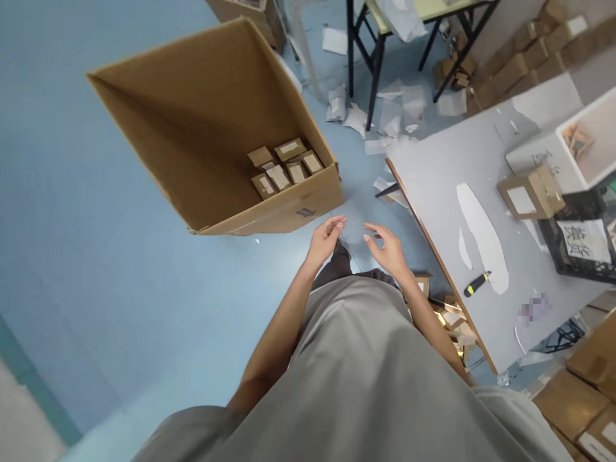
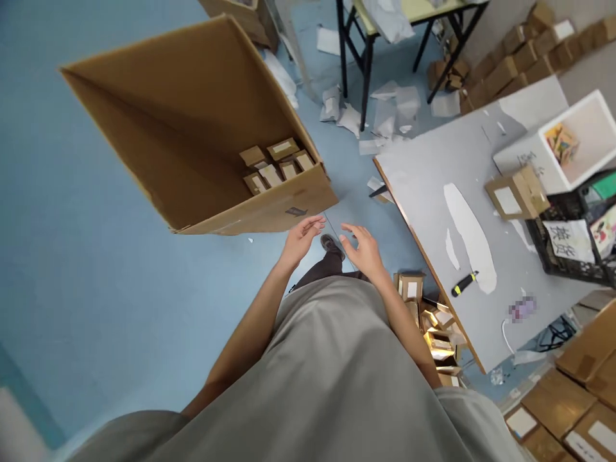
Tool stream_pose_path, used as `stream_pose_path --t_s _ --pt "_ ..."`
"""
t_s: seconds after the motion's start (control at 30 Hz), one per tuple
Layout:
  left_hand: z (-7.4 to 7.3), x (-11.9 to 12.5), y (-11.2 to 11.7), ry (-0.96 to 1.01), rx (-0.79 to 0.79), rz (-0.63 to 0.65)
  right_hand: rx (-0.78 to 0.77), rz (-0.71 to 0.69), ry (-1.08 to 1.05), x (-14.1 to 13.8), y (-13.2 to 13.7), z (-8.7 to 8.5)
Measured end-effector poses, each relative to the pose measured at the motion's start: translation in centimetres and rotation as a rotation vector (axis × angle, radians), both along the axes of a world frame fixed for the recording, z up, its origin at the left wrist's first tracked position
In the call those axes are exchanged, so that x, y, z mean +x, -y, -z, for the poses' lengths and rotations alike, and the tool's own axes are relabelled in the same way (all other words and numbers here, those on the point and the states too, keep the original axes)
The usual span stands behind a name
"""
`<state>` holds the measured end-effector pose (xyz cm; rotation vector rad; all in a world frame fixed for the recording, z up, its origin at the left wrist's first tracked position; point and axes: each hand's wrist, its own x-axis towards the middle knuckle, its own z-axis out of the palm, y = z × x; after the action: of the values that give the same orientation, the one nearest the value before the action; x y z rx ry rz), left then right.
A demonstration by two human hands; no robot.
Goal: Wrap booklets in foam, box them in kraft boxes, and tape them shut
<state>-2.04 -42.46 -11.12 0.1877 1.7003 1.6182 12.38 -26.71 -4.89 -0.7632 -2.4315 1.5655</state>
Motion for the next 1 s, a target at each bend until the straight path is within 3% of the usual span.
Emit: stream_pose_path --t_s 0.2,0.3,0.4,0.5,0.7,0.9,1.0 --pt "1.6 -12.3 3.7 -0.100 -0.006 -0.120 -0.073 -0.087 0.113 -13.7 2.3 2.3" --pt "3.3 -17.1 5.0 -0.064 -0.101 -0.207 -0.035 -0.198 0.166 -19.9 2.3 3.8" --pt "6.0 -21.5 5.9 -0.035 -0.227 -0.279 0.005 -0.317 0.210 -26.2 1.6 6.6" --pt "9.4 -25.0 6.5 -0.043 -0.392 -0.312 0.039 -0.416 0.246 -32.7 0.9 11.5" --pt "16.4 -29.8 8.2 0.078 -0.615 -0.230 0.007 -0.571 0.390 -43.5 0.8 23.4" --pt "22.4 -34.9 10.0 0.154 -0.671 -0.177 -0.032 -0.630 0.617 -49.9 1.5 31.6" --pt "26.4 -37.5 10.3 0.246 -0.663 -0.199 -0.081 -0.582 0.741 -51.9 2.1 35.8"
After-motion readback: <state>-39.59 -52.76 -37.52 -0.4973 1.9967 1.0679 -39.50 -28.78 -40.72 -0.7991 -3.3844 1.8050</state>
